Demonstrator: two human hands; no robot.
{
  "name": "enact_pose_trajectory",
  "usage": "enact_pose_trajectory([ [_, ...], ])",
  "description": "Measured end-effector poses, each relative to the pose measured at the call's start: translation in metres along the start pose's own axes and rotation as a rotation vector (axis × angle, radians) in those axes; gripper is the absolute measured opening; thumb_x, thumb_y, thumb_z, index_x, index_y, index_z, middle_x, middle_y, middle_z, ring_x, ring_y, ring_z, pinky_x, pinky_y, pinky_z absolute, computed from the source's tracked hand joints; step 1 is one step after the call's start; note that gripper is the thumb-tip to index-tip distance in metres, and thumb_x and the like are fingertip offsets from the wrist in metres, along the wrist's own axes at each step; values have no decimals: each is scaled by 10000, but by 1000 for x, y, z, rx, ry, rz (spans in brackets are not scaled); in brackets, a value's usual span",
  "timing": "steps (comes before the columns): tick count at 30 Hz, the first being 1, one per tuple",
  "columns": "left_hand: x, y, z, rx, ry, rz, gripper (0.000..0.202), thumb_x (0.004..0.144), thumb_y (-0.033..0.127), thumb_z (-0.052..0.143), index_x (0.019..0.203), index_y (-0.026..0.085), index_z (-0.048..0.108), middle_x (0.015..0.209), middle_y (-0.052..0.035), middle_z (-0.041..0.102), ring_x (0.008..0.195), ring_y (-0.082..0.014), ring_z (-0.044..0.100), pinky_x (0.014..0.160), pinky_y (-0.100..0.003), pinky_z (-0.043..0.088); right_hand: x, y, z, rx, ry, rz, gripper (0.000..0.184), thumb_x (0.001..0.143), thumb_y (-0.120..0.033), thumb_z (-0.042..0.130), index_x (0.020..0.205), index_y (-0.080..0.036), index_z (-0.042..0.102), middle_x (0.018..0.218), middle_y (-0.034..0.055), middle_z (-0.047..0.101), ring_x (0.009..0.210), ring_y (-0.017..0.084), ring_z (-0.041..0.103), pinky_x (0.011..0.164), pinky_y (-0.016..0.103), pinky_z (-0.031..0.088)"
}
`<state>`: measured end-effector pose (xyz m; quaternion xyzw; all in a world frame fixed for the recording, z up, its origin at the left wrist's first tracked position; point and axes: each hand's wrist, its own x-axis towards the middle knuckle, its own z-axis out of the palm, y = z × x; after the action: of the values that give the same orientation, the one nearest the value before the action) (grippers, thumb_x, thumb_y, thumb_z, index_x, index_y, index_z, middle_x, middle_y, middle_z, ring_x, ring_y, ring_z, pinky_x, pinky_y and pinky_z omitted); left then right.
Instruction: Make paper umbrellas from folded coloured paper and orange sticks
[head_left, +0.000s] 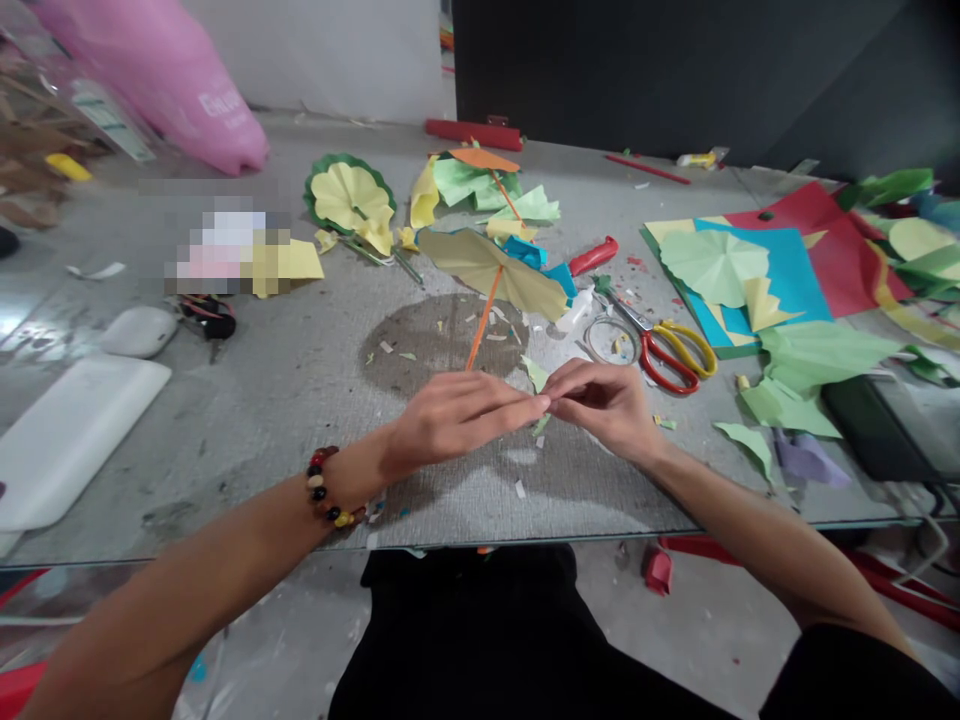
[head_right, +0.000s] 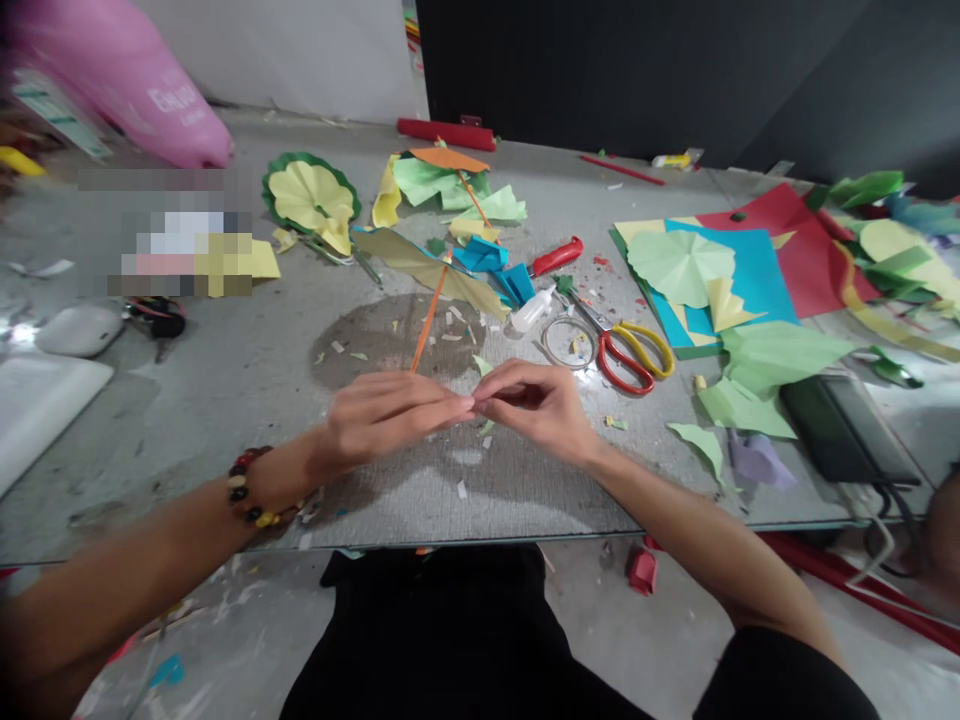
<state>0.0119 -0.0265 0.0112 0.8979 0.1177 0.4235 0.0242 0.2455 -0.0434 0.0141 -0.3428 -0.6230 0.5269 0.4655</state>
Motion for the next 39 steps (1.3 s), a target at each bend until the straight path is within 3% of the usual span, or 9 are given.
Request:
enact_pose_trajectory([
  [9, 1, -1, 1, 59, 23, 48, 237, 945, 141, 667, 1180, 169, 649, 986, -30, 768, 894, -146, 741, 810, -255, 614, 3, -5, -13, -55, -188, -3, 144, 804, -130, 785, 879, -249, 815, 915, 39, 758, 795, 129, 712, 705, 254, 591],
  [16, 1, -2, 5, 81, 82, 28, 213, 908, 203, 736, 1110, 173, 675, 940, -10, 771, 836, -127, 740, 801, -236, 605, 0, -1, -6, 23, -64, 5, 143, 765, -116, 813, 801, -254, 793, 878, 17, 759, 795, 117, 709, 735, 251, 603],
  [22, -3, -6, 8, -3, 16, 2, 242, 935, 160, 688, 1174, 196, 673, 1141, -42, 760, 988, -151, 734, 879, -273, 599, 1, 7, -3, 175, 26, 109, 148, 707, -139, 863, 753, -244, 769, 843, -1, 743, 751, 103, 686, 713, 248, 592],
  [28, -5, -4, 14, -41, 122, -43, 274, 946, 181, 682, 1217, 219, 661, 1111, -21, 767, 934, -125, 738, 828, -251, 605, 2, 6, 0, 253, 70, 211, 190, 647, -195, 904, 698, -218, 723, 806, -7, 717, 723, 101, 664, 709, 261, 586],
  [32, -2, -2, 8, -71, 38, -5, 268, 979, 138, 615, 1235, 210, 657, 1144, -39, 760, 995, -141, 731, 863, -264, 601, 2, 3, 1, 290, 41, 239, 200, 654, -189, 899, 693, -213, 704, 798, -12, 712, 710, 94, 658, 693, 248, 584],
  [39, 14, -4, -15, 79, -137, 131, 218, 975, 123, 595, 1173, 180, 668, 1063, -57, 768, 990, -175, 736, 890, -297, 616, 5, 2, -1, 263, 39, 307, 211, 645, -180, 904, 722, -194, 708, 773, -18, 716, 668, 81, 658, 643, 207, 563],
])
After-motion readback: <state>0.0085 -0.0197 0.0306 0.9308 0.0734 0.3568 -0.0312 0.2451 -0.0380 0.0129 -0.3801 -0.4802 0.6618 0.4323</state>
